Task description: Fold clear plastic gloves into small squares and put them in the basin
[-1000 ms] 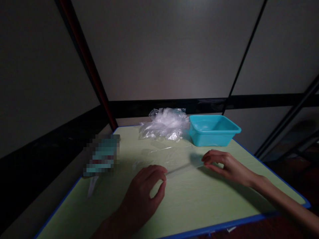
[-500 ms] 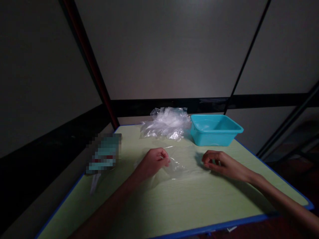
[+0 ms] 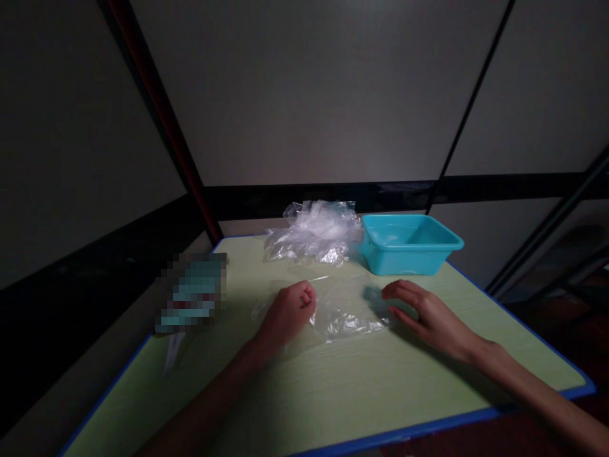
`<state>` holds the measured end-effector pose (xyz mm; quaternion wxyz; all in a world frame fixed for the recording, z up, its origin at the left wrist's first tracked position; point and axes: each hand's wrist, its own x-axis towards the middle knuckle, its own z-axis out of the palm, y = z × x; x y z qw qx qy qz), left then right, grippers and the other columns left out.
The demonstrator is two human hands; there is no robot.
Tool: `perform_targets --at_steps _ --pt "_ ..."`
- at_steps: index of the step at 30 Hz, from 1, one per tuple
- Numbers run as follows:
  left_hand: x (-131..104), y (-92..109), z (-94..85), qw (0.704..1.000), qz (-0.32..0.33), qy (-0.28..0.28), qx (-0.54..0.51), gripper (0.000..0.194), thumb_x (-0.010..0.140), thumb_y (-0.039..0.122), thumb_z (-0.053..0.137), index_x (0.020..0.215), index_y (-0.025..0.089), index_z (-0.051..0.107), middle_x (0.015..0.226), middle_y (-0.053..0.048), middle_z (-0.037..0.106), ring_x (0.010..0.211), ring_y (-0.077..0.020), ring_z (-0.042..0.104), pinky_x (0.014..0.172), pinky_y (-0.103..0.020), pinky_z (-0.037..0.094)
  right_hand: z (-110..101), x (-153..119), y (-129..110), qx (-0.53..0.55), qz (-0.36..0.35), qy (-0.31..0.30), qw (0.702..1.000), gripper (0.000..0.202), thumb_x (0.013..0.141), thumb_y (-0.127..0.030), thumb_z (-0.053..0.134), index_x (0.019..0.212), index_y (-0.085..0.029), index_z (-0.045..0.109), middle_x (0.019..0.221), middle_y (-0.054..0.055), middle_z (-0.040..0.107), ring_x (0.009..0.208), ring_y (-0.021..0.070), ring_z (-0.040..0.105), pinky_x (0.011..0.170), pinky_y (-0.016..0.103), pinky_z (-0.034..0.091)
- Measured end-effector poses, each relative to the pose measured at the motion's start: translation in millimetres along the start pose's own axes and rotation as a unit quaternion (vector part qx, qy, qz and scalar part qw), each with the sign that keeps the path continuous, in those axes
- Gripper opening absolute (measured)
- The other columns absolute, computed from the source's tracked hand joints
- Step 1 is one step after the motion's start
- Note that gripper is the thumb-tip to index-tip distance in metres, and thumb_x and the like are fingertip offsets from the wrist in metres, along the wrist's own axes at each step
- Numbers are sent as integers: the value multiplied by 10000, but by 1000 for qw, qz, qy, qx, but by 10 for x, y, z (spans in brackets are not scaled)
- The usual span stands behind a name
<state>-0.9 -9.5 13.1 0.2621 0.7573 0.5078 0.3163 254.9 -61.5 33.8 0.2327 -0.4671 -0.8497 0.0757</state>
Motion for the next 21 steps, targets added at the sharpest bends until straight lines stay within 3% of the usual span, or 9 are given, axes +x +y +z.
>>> perform_targets --at_steps 4,8,14,21 --pt "-67 69 -43 992 12 27 126 149 641 76 439 732 172 509 592 24 512 578 -129 518 547 -232 414 53 -20 -105 -39 -27 1 999 271 851 -231 376 1071 -163 518 1074 91 540 977 188 510 850 367 430" --pt "-187 167 -42 966 107 60 226 231 689 79 447 896 146 524 948 -69 555 939 -195 506 822 -320 413 121 -35 -237 -56 -56 -50 996 400 857 -320 381 1224 -168 425 1244 88 456 1117 195 434 939 371 378" --pt "-402 304 55 931 246 -86 256 443 808 235 407 1234 124 356 1342 -97 337 1233 -184 288 1016 -321 261 278 -83 -383 -37 -109 -161 980 670 836 -482 352 1352 -113 137 1403 116 130 1277 229 144 1041 390 204" --pt "-501 246 123 909 236 -178 292 558 855 382 309 1323 102 192 1399 -110 190 1282 -189 149 1037 -318 202 362 -133 -369 -26 -104 -189 976 728 825 -518 339 1352 -105 54 1403 118 52 1283 228 68 1054 388 155"
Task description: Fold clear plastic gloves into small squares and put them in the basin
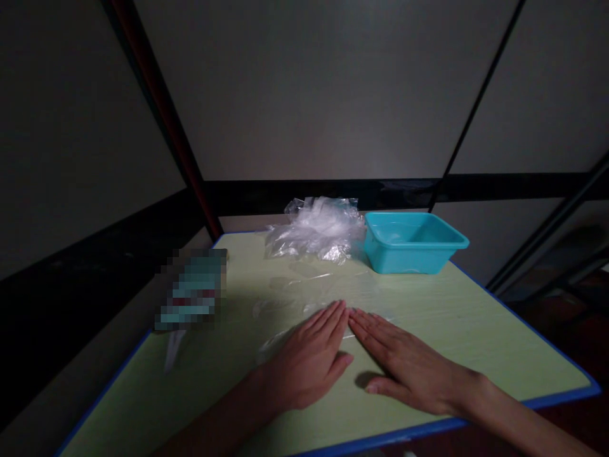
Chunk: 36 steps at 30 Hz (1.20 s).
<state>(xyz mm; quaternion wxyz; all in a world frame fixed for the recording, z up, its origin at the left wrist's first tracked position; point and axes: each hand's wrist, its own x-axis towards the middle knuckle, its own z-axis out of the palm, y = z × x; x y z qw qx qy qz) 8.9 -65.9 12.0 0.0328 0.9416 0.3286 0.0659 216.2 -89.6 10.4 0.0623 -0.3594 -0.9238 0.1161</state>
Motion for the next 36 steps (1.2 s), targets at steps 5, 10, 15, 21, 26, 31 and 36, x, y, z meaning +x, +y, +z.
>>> perform_targets --at_steps 5,10,15,21,26,31,36 --pt "-20 -20 44 1000 8 -4 -5 566 858 400 297 1330 112 174 1406 -107 151 1288 -198 113 1045 -339 173 -6 -20 -8 3 5 4 1000 725 826 -509 347 1352 -123 30 1403 104 38 1282 231 72 1051 400 167" --pt "-31 -36 30 1000 13 -10 -8 544 868 401 274 1340 159 154 1413 -77 130 1290 -198 102 1045 -363 143 14 -50 -12 -12 22 10 1000 692 840 -489 331 1353 -133 33 1406 89 45 1283 222 77 1050 396 172" --pt "-91 -121 11 1000 -3 -18 -7 544 870 417 256 1341 165 154 1412 -68 137 1290 -177 110 1045 -345 142 27 -74 -3 -22 29 10 999 673 846 -482 325 1355 -136 54 1408 85 47 1284 220 77 1049 395 174" --pt "-272 -271 4 999 -41 -17 6 555 863 409 281 1340 150 164 1412 -73 138 1289 -177 118 1044 -338 165 27 -79 2 -18 23 28 999 657 848 -459 342 1356 -153 58 1407 76 64 1282 223 95 1043 404 190" --pt "-462 -364 12 998 -62 -10 5 571 857 408 299 1345 151 152 1411 -79 136 1287 -189 129 1039 -345 190 19 -87 11 -18 25 22 999 650 853 -448 338 1356 -154 49 1407 77 62 1282 222 92 1043 407 187" --pt "-487 -421 -114 996 -84 3 -12 567 862 420 274 1345 151 149 1409 -86 144 1282 -202 151 1029 -372 210 8 -61 0 7 32 41 999 663 849 -450 346 1359 -153 42 1409 76 56 1283 220 86 1045 400 188" --pt "-271 -408 -214 999 -21 16 -26 513 875 370 268 1339 172 178 1409 -60 170 1283 -177 150 1042 -341 186 6 203 -169 7 69 82 994 676 845 -486 317 1354 -91 113 1405 113 79 1284 225 80 1049 390 178"
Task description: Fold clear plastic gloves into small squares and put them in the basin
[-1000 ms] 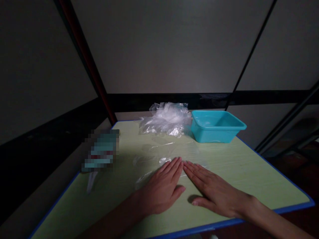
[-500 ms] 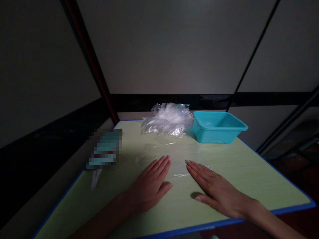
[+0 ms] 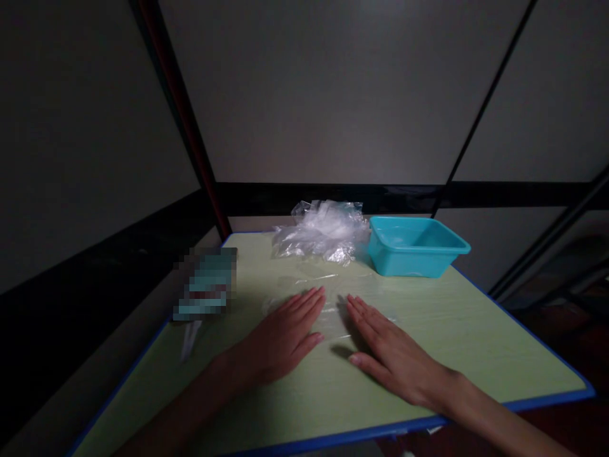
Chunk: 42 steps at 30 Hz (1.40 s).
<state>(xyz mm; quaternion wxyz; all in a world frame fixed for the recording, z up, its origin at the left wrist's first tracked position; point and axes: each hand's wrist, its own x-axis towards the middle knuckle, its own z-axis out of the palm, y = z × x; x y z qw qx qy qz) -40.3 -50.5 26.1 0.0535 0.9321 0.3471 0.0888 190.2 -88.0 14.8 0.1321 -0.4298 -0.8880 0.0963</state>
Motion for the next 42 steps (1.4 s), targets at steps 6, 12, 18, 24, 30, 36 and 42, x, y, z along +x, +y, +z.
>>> perform_targets --at_steps 6,12,18,24,30,36,42 --pt "169 -26 194 999 39 -9 1 495 865 328 314 1311 122 251 1379 -106 259 1272 -182 198 1043 -333 193 140 283 -210 -6 -9 -7 1000 753 829 -547 274 1329 5 165 1387 180 125 1282 237 79 1054 376 176" --pt "150 -54 248 999 46 -11 0 546 847 380 349 1320 138 222 1394 -103 216 1283 -192 155 1047 -347 164 223 232 -185 -25 -11 0 1000 766 818 -556 295 1330 -1 166 1387 186 104 1278 253 90 1048 396 190" --pt "146 -38 212 999 44 -24 6 558 861 403 305 1333 137 172 1405 -97 168 1289 -174 118 1048 -331 142 214 96 -92 -49 -4 9 999 700 839 -519 287 1343 -52 151 1387 154 134 1278 235 112 1034 403 225" --pt "149 -46 213 998 40 -37 12 569 864 417 289 1336 128 155 1410 -104 134 1292 -170 87 1050 -332 117 170 -84 65 -83 22 18 996 652 850 -480 304 1343 -75 170 1388 143 142 1272 237 142 1027 401 239" --pt "150 -43 201 998 40 -44 16 562 869 418 269 1338 134 141 1412 -102 121 1293 -165 84 1048 -330 115 121 -311 288 -113 55 30 992 640 854 -460 316 1350 -102 127 1391 127 145 1270 225 155 1022 410 244" --pt "153 -27 178 997 38 -56 28 554 876 407 251 1336 115 148 1413 -106 107 1293 -165 80 1049 -326 116 122 -503 469 -114 104 41 987 630 854 -453 319 1354 -143 91 1401 96 118 1272 226 141 1023 432 227" --pt "155 -49 209 998 42 -40 31 543 877 407 252 1335 129 161 1410 -94 132 1291 -173 98 1051 -334 126 39 -287 338 -102 91 71 988 679 845 -467 327 1358 -124 44 1405 111 84 1281 224 94 1028 433 212"
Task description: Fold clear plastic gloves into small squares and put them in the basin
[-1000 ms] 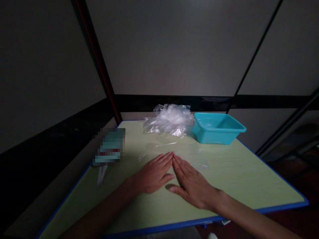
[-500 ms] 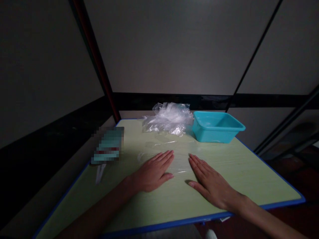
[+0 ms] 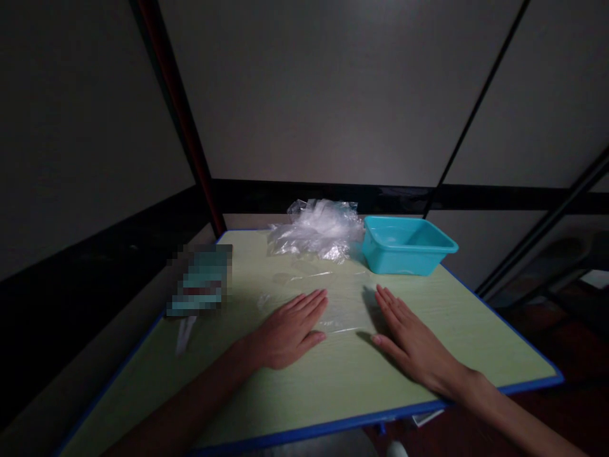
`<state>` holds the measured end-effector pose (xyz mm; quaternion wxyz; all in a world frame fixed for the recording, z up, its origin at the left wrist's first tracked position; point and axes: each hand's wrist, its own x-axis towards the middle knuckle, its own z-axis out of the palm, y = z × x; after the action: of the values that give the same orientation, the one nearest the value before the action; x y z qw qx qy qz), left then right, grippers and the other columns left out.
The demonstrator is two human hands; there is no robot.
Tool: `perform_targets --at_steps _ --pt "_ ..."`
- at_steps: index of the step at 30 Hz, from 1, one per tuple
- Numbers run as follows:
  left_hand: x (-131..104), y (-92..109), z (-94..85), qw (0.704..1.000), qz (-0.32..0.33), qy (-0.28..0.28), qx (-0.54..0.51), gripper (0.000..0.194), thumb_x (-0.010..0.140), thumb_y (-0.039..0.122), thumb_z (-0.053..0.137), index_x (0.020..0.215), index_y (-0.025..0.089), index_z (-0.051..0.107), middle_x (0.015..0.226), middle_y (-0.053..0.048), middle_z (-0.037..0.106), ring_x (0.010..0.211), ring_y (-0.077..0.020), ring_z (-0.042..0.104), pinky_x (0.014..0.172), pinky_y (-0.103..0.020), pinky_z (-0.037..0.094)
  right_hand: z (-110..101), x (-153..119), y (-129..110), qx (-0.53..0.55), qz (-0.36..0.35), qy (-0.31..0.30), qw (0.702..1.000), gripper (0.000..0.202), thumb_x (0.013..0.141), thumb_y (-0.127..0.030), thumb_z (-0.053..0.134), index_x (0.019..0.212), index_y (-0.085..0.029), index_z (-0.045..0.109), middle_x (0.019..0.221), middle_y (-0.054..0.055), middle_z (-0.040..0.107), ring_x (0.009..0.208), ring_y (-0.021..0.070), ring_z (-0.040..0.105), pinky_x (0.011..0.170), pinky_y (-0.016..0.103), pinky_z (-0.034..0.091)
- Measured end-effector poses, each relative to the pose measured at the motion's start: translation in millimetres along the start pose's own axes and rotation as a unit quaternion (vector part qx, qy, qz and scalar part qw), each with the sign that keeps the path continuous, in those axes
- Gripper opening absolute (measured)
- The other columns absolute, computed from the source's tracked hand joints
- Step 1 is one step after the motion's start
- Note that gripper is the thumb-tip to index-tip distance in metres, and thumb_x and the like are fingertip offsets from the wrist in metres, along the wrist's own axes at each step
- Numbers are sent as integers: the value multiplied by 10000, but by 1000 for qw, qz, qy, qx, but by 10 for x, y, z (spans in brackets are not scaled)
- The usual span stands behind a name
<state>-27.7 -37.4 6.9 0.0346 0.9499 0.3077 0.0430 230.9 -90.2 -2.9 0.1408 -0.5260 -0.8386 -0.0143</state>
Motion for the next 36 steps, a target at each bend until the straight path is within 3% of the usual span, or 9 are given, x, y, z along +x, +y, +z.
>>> perform_targets --at_steps 4,8,17,26,28,31,34,36 --pt "4 -15 49 1000 5 19 4 547 874 400 262 1332 116 172 1404 -103 163 1289 -182 114 1049 -340 146 -11 332 -281 29 -70 -9 997 692 839 -502 307 1352 -77 121 1403 130 87 1286 215 66 1040 403 198" --pt "-1 -18 77 999 8 36 9 545 866 402 284 1314 95 231 1388 -128 218 1282 -192 157 1048 -333 157 112 504 -458 60 -119 -50 990 723 837 -531 280 1337 -24 157 1389 168 129 1282 225 97 1042 386 205" --pt "-6 -4 53 999 10 44 -15 556 852 410 331 1312 112 238 1385 -118 237 1282 -192 158 1049 -342 158 212 467 -467 59 -130 -43 989 711 845 -517 278 1332 -10 170 1383 184 152 1280 235 108 1044 388 209" --pt "-112 -43 20 995 -39 54 -73 577 849 400 328 1329 110 195 1404 -107 185 1288 -187 136 1051 -352 137 190 481 -482 53 -126 -62 989 737 839 -544 241 1323 9 187 1378 194 149 1279 245 104 1041 395 204" --pt "-147 -71 23 990 -48 77 -111 551 853 394 309 1326 130 209 1405 -92 189 1287 -185 142 1051 -358 139 198 482 -474 54 -124 -62 989 739 837 -549 240 1324 3 189 1380 191 142 1279 244 103 1041 393 200" --pt "-122 -139 19 964 -90 160 -193 496 864 371 248 1303 141 260 1390 -83 241 1271 -169 204 1044 -344 173 194 483 -475 65 -115 -53 990 726 834 -546 256 1334 -26 177 1388 172 138 1280 232 111 1041 385 202" --pt "43 -271 -12 911 -201 269 -239 422 834 333 306 1191 134 409 1275 -91 423 1186 -171 366 1007 -327 260 148 483 -499 76 -107 -33 991 708 829 -523 308 1343 -58 166 1395 144 150 1281 221 127 1039 374 209" --pt "213 -408 -36 876 -296 305 -227 348 755 285 431 1062 138 500 1121 -76 542 1064 -179 482 932 -304 352 102 481 -521 77 -115 -22 990 672 828 -488 345 1340 -81 194 1392 122 187 1276 216 157 1042 377 198"
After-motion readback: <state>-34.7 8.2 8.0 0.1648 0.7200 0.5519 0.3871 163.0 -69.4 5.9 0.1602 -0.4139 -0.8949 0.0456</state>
